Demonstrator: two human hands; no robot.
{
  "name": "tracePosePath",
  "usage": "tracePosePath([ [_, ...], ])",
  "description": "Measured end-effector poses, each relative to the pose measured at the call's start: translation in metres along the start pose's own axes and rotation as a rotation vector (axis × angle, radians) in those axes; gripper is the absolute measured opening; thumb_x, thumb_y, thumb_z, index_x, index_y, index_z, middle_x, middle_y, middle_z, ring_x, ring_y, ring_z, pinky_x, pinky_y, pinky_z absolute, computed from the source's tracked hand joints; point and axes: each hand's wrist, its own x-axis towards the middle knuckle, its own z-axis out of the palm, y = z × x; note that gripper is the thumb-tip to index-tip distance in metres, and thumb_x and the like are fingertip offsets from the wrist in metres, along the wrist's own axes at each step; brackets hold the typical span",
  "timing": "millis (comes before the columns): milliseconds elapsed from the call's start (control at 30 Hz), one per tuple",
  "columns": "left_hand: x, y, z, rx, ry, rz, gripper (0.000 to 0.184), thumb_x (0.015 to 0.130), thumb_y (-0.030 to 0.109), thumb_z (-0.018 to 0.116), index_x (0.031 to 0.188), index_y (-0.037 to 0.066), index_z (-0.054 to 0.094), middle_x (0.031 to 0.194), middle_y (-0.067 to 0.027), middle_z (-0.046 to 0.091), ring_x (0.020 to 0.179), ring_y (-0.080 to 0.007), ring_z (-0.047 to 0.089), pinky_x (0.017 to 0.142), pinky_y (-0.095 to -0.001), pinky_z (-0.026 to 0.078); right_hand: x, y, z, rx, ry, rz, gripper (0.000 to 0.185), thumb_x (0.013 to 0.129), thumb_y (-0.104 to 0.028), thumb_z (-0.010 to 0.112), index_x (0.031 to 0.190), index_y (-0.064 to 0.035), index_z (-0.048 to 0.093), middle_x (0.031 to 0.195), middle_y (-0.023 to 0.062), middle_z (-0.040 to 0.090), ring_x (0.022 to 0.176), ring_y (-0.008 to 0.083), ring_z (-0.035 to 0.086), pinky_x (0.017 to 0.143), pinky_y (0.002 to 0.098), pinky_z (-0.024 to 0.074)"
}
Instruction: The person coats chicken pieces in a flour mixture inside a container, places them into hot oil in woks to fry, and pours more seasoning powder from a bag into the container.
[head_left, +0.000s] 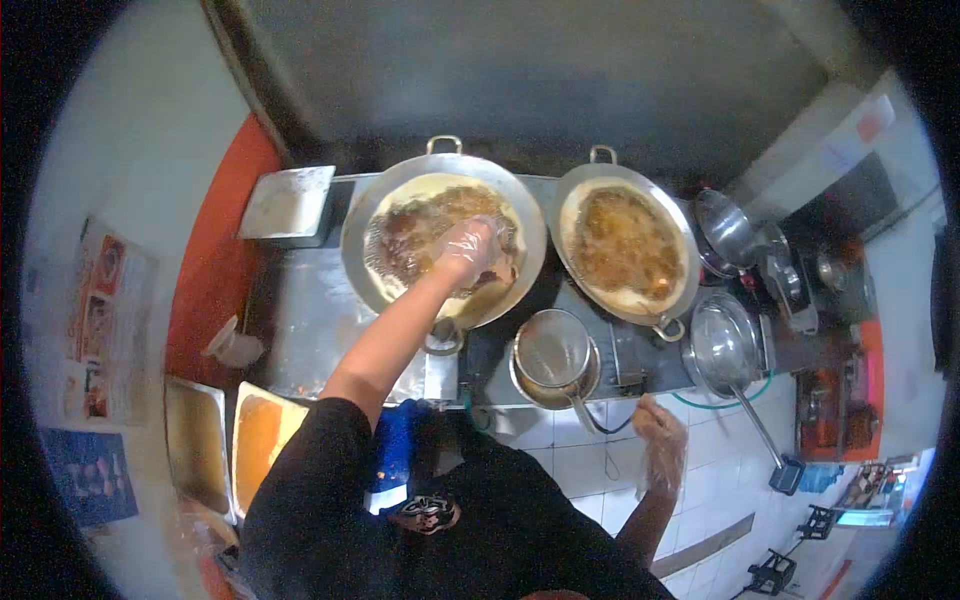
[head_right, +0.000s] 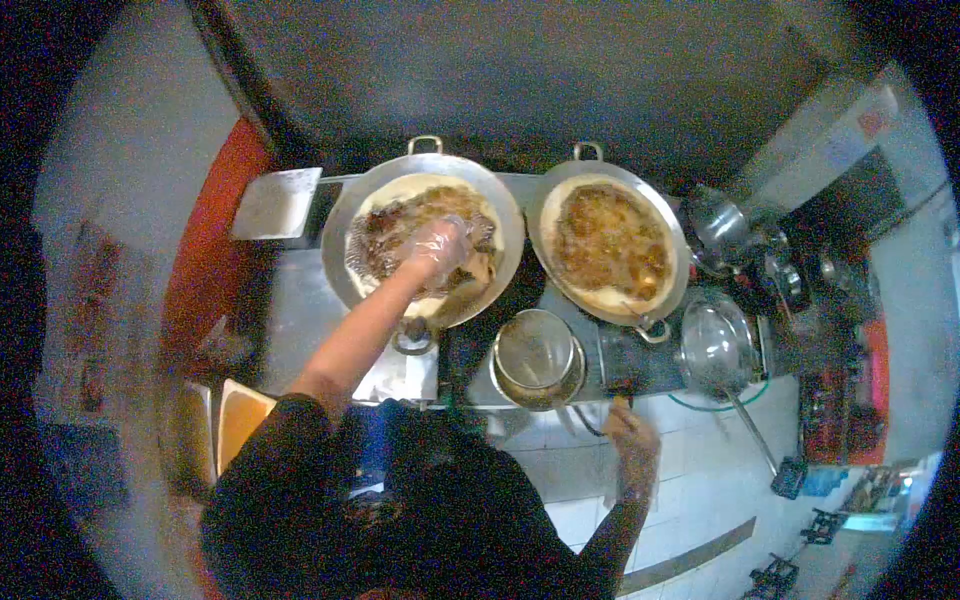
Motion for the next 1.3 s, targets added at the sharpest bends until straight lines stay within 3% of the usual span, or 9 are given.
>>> tracePosePath([
  [133,0.041,0.000,0.015,0.040,-0.228,-0.060,0.030,0.093,0.020,0.054,0.112,0.003,0.071,0.118,-0.0209,0.069,0.111,-0.0370,0.067,0.093,-0.0458,0.054,-0.003,0.037,-0.018,0.135,0.038,-0.005,0.052,0.083,-0.022,0.073,0.123,0.0095,0.063,0.105,0.0093,0.068,0.092,0.0151,0.062,0.084,0.0272,0.0499],
  [300,0.035,-0.014,-0.001,0.056,-0.006,0.048,0.042,0.089,0.017,0.056,0.131,0.015,0.062,0.123,-0.0214,0.066,0.112,-0.0372,0.065,0.097,-0.0460,0.052,0.001,0.002,0.011,0.062,-0.022,0.001,0.050,0.084,-0.020,0.072,0.123,0.0087,0.064,0.107,0.0112,0.068,0.092,0.0154,0.063,0.086,0.0274,0.0494],
  [500,-0.141,-0.032,-0.100,-0.031,0.467,0.088,0.067,0.080,0.002,0.056,0.143,0.023,0.053,0.142,-0.0172,0.055,0.128,-0.0373,0.054,0.109,-0.0475,0.044,0.019,-0.052,0.104,-0.167,-0.336,-0.098,0.045,0.081,-0.009,0.068,0.122,0.0079,0.066,0.117,0.0145,0.069,0.108,0.0188,0.065,0.097,0.0283,0.0486],
  [667,-0.365,-0.061,-0.142,0.061,0.729,-0.264,0.073,0.074,-0.008,0.054,0.143,0.018,0.054,0.145,-0.0140,0.053,0.137,-0.0370,0.045,0.121,-0.0549,0.021,-0.021,-0.096,0.223,-0.004,-0.935,-0.294,0.031,0.082,-0.002,0.064,0.111,0.0050,0.069,0.116,0.0166,0.069,0.109,0.0244,0.065,0.097,0.0352,0.0517],
  [767,-0.492,-0.080,-0.124,0.064,0.842,-0.704,0.061,0.075,-0.010,0.052,0.130,0.012,0.063,0.133,-0.0134,0.062,0.129,-0.0314,0.054,0.114,-0.0428,0.038,-0.068,-0.101,0.282,0.017,-1.235,-0.405,0.031,0.083,-0.002,0.066,0.113,0.0055,0.069,0.114,0.0177,0.069,0.107,0.0216,0.066,0.095,0.0339,0.0519],
  [900,-0.605,-0.102,-0.070,-0.252,0.555,-1.206,0.044,0.079,-0.004,0.054,0.119,0.008,0.068,0.129,-0.0139,0.065,0.122,-0.0298,0.059,0.108,-0.0388,0.044,-0.139,-0.076,0.382,-0.171,-1.682,-0.416,0.043,0.076,-0.007,0.070,0.118,0.0015,0.069,0.111,0.0184,0.072,0.102,0.0270,0.069,0.092,0.0365,0.0538],
  [1067,-0.623,-0.128,0.005,0.181,-0.394,-1.197,0.022,0.081,0.015,0.061,0.095,0.004,0.073,0.098,-0.0170,0.073,0.095,-0.0282,0.071,0.083,-0.0419,0.056,-0.239,0.012,0.487,-0.958,-1.870,-1.254,0.041,0.073,-0.020,0.070,0.107,0.0026,0.072,0.107,0.0236,0.071,0.096,0.0348,0.071,0.088,0.0439,0.0553],
  [1200,-0.626,-0.128,0.030,0.283,-0.237,-1.197,0.019,0.082,0.013,0.057,0.091,0.006,0.072,0.094,-0.0177,0.073,0.084,-0.0266,0.072,0.070,-0.0449,0.056,-0.259,0.092,0.518,-1.161,-1.631,-1.590,0.035,0.069,-0.021,0.072,0.096,0.0012,0.074,0.098,0.0255,0.071,0.092,0.0366,0.071,0.083,0.0453,0.0565],
  [1300,-0.634,-0.140,0.063,0.390,0.043,-1.233,0.018,0.083,0.014,0.057,0.088,0.009,0.073,0.089,-0.0167,0.073,0.081,-0.0291,0.072,0.067,-0.0437,0.057,-0.242,0.072,0.532,-1.140,-1.677,-1.306,0.031,0.071,-0.018,0.071,0.096,0.0004,0.074,0.096,0.0265,0.071,0.092,0.0382,0.070,0.083,0.0446,0.0558],
])
